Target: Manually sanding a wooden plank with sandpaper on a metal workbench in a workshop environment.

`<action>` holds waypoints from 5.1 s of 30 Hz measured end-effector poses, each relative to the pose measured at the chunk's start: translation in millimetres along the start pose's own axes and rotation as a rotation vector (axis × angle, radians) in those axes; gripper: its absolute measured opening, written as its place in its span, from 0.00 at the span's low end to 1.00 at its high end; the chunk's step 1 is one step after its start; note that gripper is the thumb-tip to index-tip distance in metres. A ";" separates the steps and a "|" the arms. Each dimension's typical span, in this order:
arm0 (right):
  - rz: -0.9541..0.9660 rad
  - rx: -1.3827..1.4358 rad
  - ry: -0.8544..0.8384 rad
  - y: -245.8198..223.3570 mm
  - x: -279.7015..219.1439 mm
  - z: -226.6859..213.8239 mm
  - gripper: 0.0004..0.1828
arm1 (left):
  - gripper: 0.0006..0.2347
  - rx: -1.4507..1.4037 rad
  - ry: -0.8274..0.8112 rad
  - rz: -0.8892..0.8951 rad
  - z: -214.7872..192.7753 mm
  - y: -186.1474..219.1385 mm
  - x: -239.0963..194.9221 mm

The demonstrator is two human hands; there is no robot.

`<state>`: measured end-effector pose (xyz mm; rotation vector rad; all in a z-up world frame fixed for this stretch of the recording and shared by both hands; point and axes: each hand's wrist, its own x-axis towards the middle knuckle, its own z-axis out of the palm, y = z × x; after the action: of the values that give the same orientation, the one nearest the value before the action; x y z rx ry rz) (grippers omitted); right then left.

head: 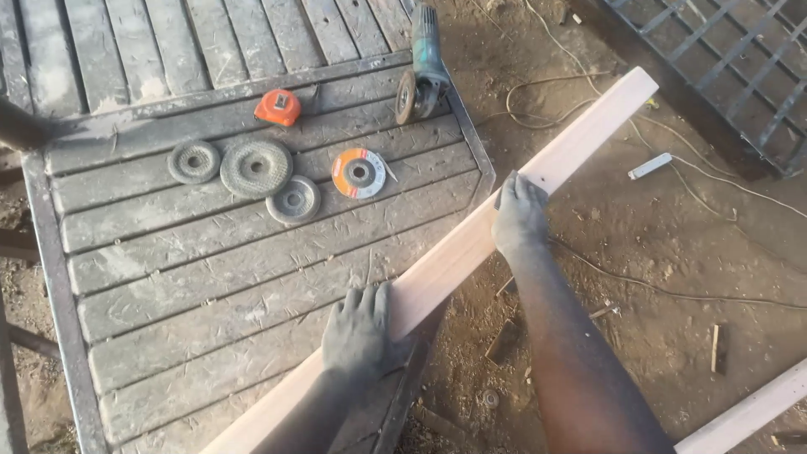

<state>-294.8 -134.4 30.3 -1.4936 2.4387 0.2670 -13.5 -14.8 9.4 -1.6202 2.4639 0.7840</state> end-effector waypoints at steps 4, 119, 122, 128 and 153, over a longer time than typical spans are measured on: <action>-0.189 0.007 0.265 0.9 -47.8 38.0 0.34 | 0.37 0.038 0.302 0.049 9.2 -8.1 -16.4; 0.209 0.308 0.266 209.2 201.3 -18.6 0.20 | 0.09 0.090 0.657 -0.589 63.7 68.1 104.6; 0.203 0.385 0.388 201.9 199.3 2.2 0.13 | 0.09 0.134 0.682 -0.528 48.4 64.4 93.0; 0.238 0.434 0.271 186.1 174.1 -30.9 0.26 | 0.10 0.062 0.454 -0.660 63.2 64.8 102.0; -0.130 -0.436 0.600 244.5 251.6 62.2 0.35 | 0.08 0.096 0.679 -0.582 49.3 74.9 104.9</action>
<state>-613.7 -217.6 -105.3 -2.1710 2.8408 0.3894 -134.6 -56.5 -42.0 -2.6940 2.0686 0.0241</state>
